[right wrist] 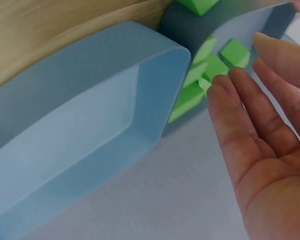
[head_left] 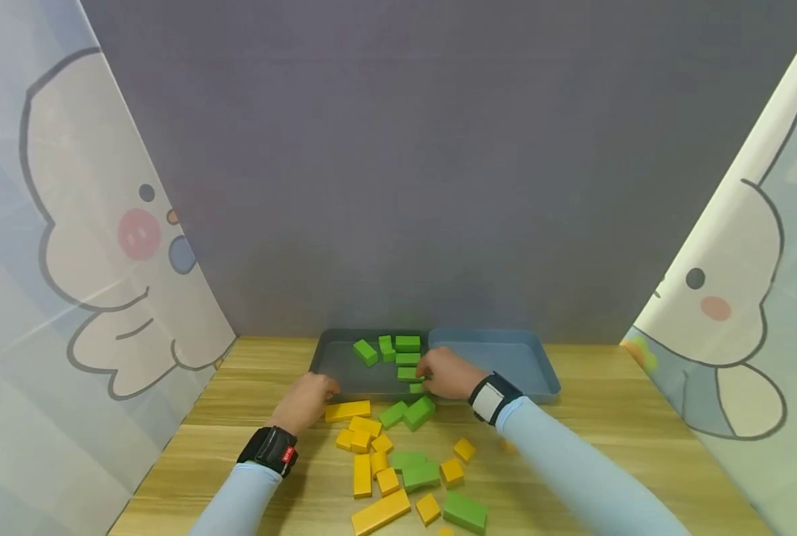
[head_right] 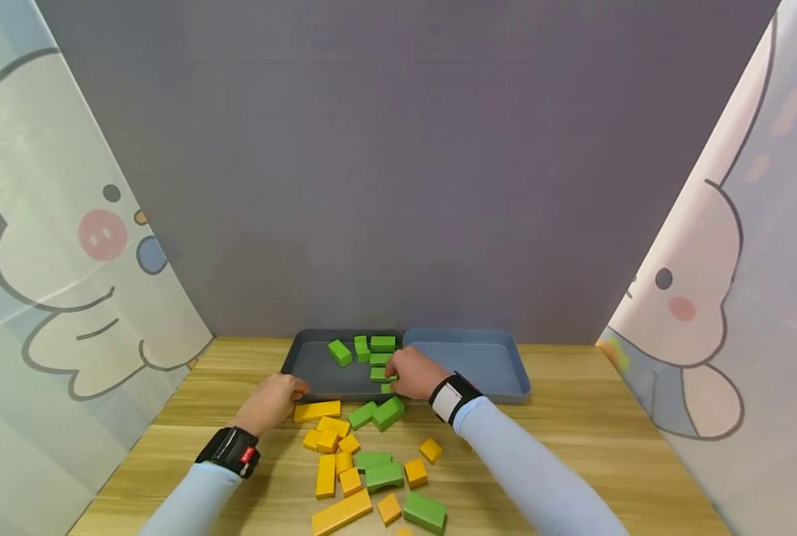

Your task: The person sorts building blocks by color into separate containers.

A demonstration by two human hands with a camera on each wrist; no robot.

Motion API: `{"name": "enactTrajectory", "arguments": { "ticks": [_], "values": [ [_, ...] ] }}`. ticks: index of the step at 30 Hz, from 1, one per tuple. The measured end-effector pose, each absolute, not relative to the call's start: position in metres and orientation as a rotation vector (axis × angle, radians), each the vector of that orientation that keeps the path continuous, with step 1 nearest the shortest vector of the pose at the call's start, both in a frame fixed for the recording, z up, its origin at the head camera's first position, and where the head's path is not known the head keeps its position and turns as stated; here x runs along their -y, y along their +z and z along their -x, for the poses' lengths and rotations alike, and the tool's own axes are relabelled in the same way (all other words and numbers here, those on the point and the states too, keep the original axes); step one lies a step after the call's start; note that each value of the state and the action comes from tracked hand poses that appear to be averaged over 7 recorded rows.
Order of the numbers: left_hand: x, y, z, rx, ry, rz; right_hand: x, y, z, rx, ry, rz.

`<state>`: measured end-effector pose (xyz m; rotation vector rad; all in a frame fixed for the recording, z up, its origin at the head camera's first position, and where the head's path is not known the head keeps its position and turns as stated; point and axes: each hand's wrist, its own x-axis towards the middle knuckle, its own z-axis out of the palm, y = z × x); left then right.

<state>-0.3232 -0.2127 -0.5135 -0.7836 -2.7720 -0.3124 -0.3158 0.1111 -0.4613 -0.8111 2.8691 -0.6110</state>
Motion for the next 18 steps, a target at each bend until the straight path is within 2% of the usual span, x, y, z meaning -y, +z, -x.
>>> {"name": "enactTrajectory", "arguments": {
  "ticks": [10, 18],
  "values": [
    [0.211, -0.510, 0.322, 2.774, -0.306, 0.786, -0.156, -0.445, 0.261, -2.977, -0.736, 0.736],
    [0.211, -0.509, 0.320, 2.772, -0.334, 0.795, -0.175, -0.457, 0.197, -3.074, -0.776, 0.592]
  ]
}}
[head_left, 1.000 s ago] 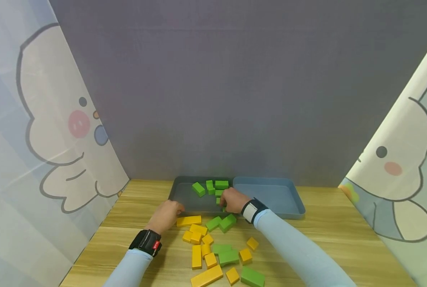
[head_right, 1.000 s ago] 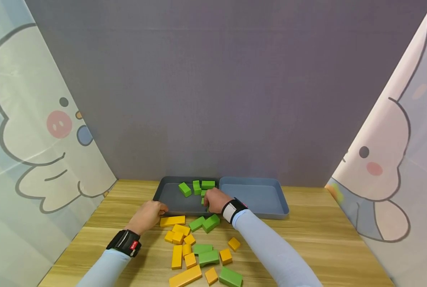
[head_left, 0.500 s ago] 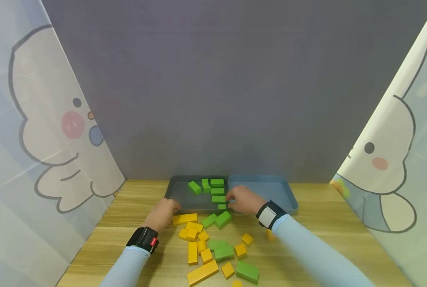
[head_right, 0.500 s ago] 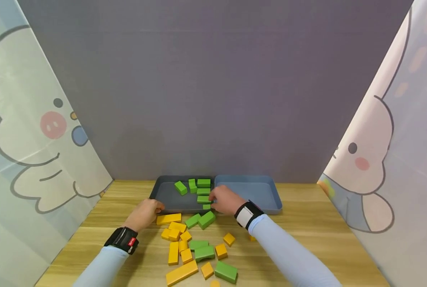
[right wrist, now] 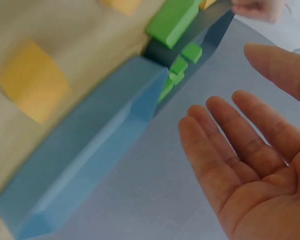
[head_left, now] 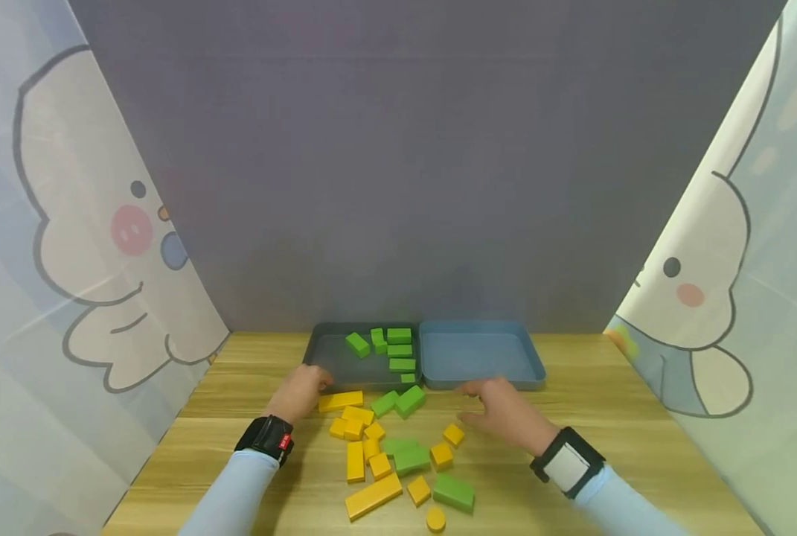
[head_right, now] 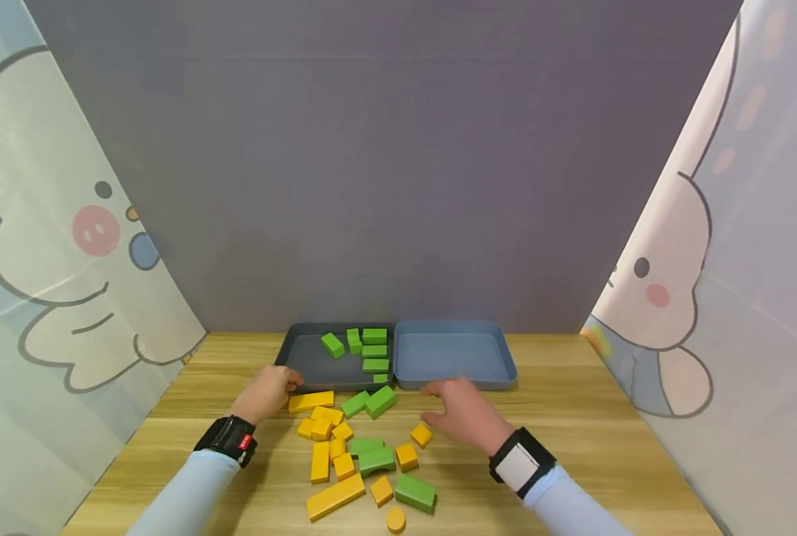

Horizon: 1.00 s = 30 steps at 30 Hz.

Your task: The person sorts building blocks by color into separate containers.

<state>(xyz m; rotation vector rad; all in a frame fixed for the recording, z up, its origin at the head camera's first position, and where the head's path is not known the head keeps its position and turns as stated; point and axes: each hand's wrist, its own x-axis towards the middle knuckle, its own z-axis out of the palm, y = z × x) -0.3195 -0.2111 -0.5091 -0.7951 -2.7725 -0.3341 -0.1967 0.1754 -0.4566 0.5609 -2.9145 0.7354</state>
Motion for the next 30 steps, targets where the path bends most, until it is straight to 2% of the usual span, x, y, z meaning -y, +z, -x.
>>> {"name": "enactTrajectory", "arguments": {
  "ticks": [7, 13, 20, 30],
  "values": [
    [0.214, -0.512, 0.321, 2.792, -0.355, 0.779, -0.176, -0.480, 0.154, 3.024, 1.031, -0.527],
    [0.213, -0.512, 0.322, 2.786, -0.345, 0.773, -0.172, -0.499, 0.136, 3.072, 1.116, -0.515],
    [0.210, -0.513, 0.321, 2.799, -0.332, 0.754, -0.170, -0.516, 0.130, 3.142, 1.213, -0.406],
    [0.208, -0.511, 0.318, 2.810, -0.341, 0.733, -0.166, -0.521, 0.131, 3.136, 1.349, -0.427]
  ]
}}
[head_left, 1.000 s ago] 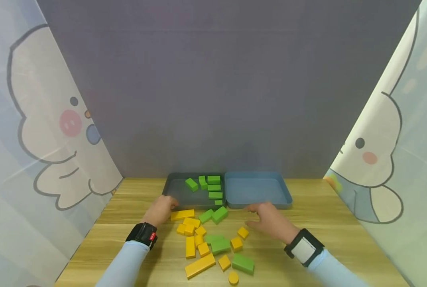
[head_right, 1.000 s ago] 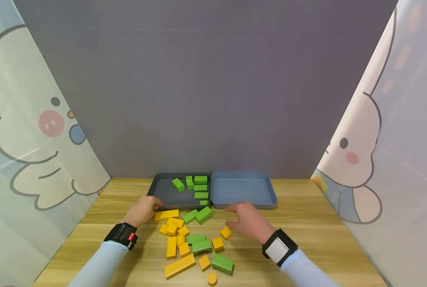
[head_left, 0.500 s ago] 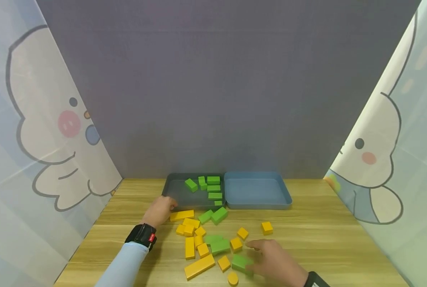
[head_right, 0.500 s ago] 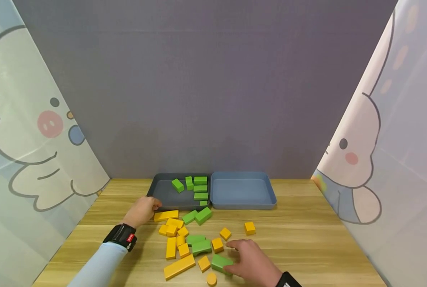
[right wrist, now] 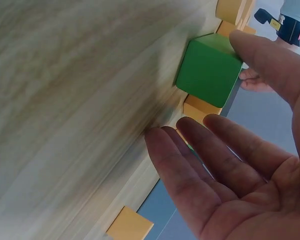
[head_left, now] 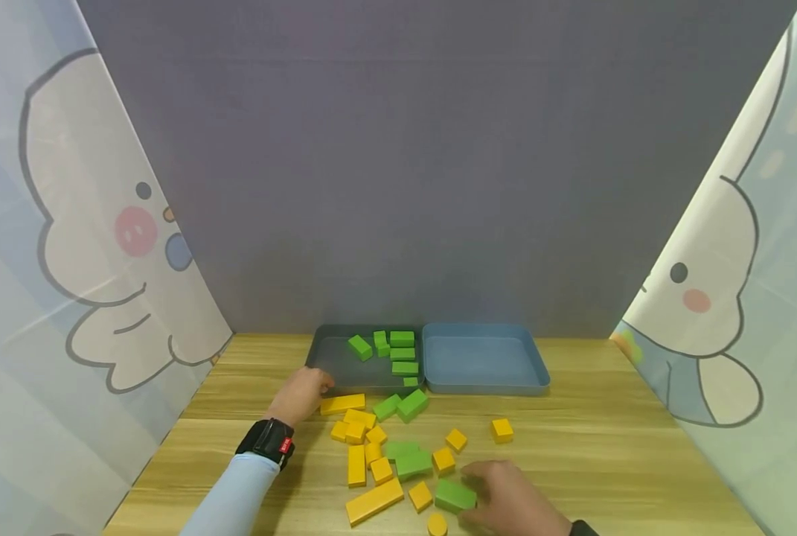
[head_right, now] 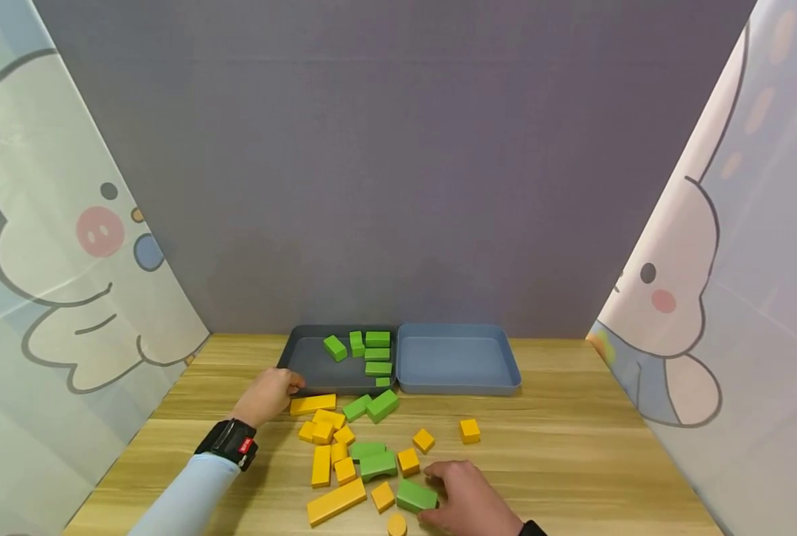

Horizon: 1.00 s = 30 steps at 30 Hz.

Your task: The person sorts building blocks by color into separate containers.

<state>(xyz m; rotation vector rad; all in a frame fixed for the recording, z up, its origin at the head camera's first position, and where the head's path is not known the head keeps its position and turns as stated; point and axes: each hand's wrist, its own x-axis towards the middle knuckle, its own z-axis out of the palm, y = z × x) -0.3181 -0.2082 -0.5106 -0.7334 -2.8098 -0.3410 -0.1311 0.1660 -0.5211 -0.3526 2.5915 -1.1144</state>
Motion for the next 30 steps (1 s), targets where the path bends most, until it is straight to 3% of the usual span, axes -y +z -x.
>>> {"name": "enactTrajectory", "arguments": {
  "ticks": [30],
  "values": [
    [0.210, -0.510, 0.318, 2.805, -0.331, 0.744, -0.155, -0.522, 0.131, -2.596, -1.103, 0.428]
  ]
}}
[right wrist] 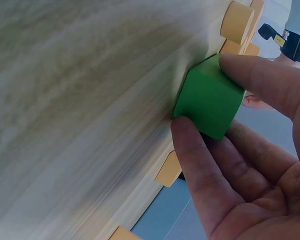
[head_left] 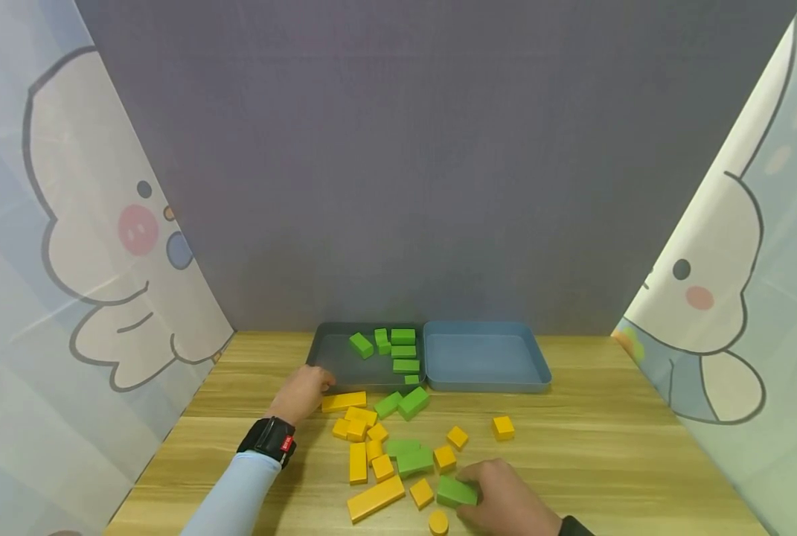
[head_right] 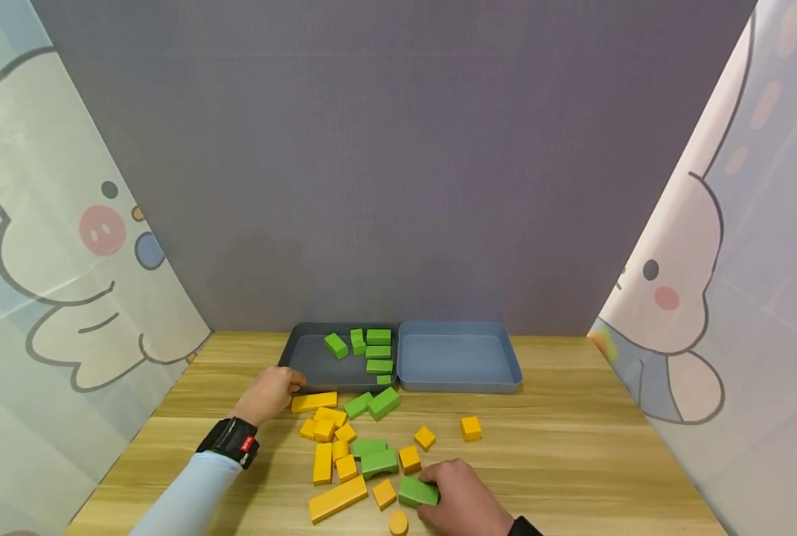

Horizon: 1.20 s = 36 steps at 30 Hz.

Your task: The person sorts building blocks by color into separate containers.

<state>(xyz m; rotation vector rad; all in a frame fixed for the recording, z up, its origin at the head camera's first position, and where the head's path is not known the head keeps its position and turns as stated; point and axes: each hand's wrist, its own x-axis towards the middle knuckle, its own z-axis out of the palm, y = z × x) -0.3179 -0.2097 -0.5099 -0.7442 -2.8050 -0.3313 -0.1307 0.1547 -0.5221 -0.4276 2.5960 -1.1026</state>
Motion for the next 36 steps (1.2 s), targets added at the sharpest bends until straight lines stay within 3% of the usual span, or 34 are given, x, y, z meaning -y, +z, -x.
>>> {"name": "enactTrajectory", "arguments": {
  "ticks": [17, 36],
  "values": [
    [0.210, -0.511, 0.321, 2.803, -0.344, 0.739, -0.154, -0.495, 0.142, -2.857, -1.054, 0.568],
    [0.211, -0.513, 0.318, 2.788, -0.351, 0.742, -0.125, -0.419, 0.223, -3.139, -1.104, 0.640]
  ]
}}
